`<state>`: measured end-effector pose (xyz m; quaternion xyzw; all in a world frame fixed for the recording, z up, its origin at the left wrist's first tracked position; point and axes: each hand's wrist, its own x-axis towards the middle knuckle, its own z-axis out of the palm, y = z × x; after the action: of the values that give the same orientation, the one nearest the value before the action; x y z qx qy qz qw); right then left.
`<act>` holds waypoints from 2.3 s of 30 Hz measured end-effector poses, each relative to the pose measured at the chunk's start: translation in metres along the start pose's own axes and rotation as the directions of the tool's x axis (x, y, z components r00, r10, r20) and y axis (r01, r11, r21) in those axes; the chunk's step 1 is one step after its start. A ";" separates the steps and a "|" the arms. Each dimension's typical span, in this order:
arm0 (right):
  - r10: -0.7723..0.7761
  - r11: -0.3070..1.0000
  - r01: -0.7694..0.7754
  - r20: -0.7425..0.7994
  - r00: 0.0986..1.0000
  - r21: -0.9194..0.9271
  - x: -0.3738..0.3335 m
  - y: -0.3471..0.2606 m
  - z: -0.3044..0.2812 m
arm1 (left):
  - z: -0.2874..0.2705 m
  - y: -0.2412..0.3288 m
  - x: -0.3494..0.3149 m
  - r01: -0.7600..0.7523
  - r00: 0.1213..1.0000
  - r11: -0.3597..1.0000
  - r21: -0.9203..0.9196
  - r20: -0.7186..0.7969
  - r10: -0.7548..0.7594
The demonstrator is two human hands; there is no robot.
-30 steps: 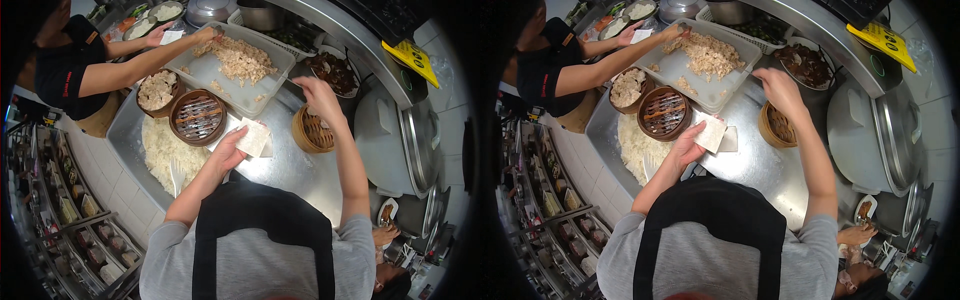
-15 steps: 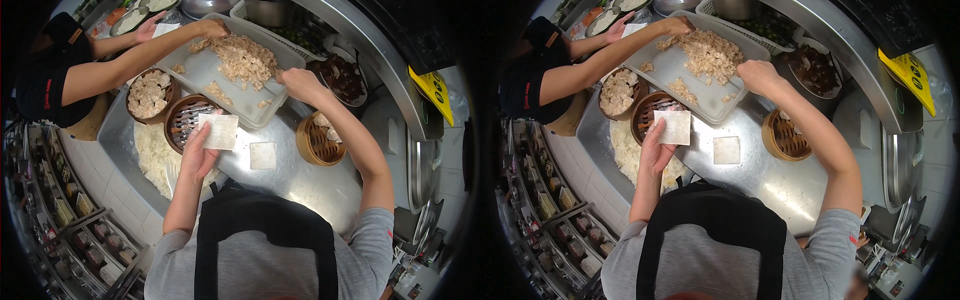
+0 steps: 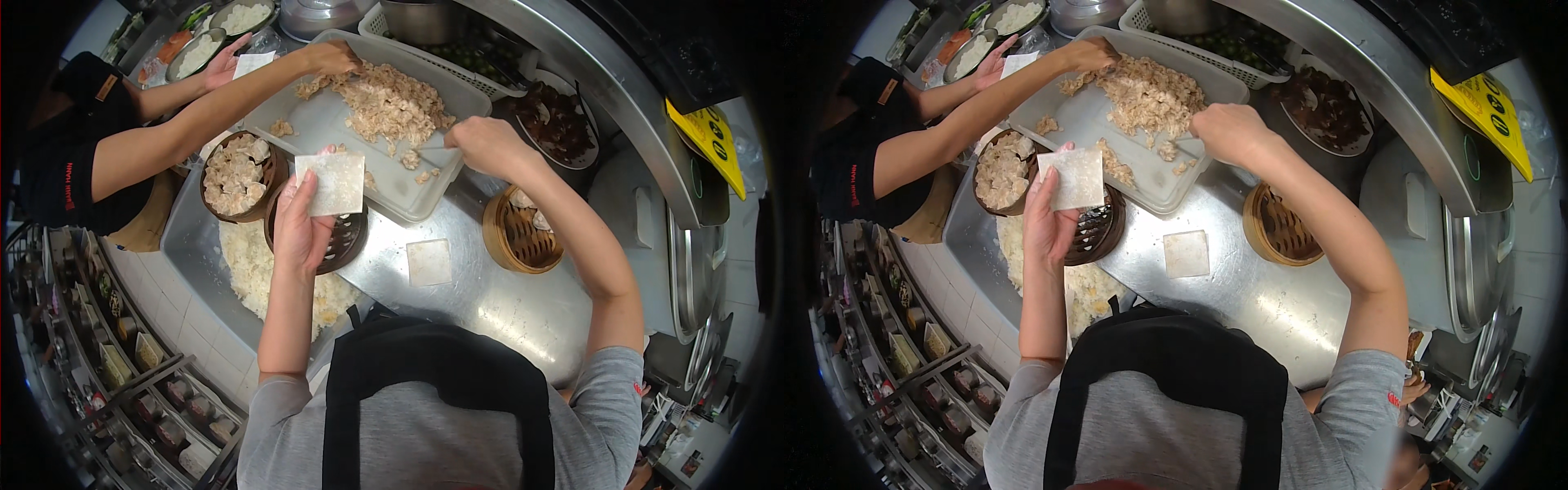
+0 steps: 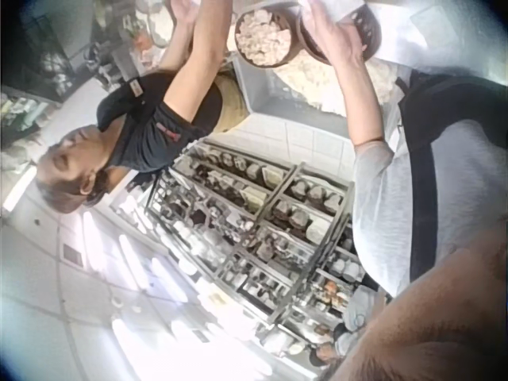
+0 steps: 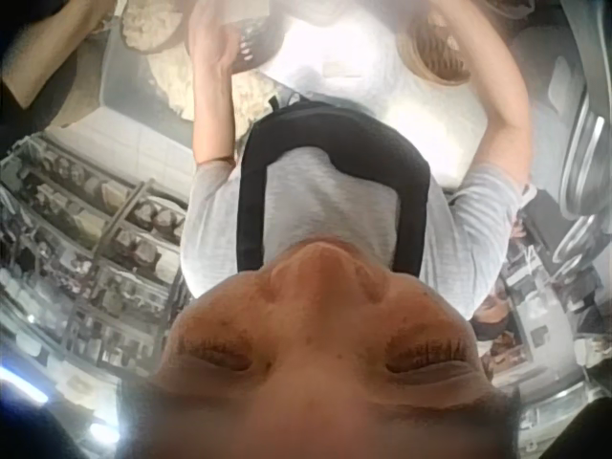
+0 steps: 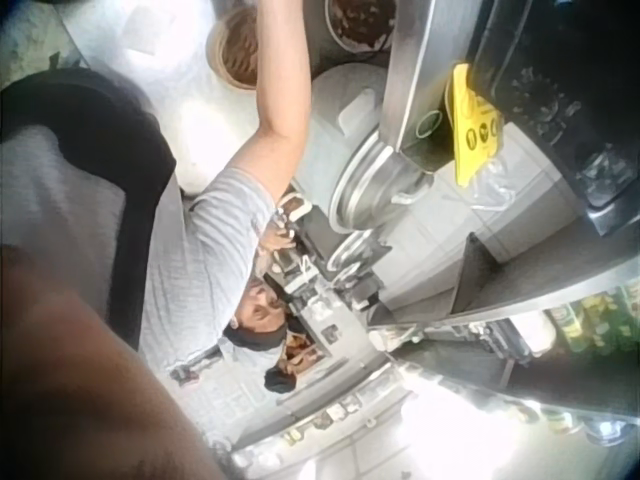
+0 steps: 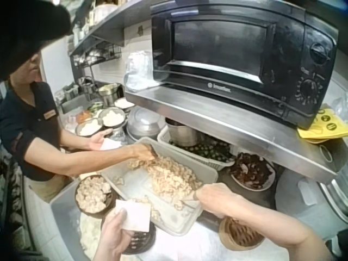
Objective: The person assembles dim sum by placing filling from a tray onto square wrappers, folding the wrappers around the filling, and placing the finished pieces into a bamboo steamer basket.
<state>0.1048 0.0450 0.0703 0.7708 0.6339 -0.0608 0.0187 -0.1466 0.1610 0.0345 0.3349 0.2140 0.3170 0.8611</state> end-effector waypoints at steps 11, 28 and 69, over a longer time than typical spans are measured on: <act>0.053 0.999 -0.053 0.030 0.998 -0.007 0.001 -0.002 0.003 | 0.004 -0.003 0.012 -0.009 0.999 0.999 0.043 0.042 0.007; 0.136 0.987 -0.137 0.023 0.990 0.081 0.010 0.002 0.004 | 0.008 0.003 0.030 -0.041 0.997 0.995 0.091 0.070 0.034; -0.312 0.937 0.287 -0.102 0.945 -0.199 0.013 -0.020 -0.004 | 0.016 -0.005 0.101 0.007 0.998 0.932 0.363 0.060 -0.031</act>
<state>0.0877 0.0622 0.0739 0.6625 0.7467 0.0465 0.0374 -0.0639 0.2205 0.0266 0.4961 0.2439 0.2527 0.7941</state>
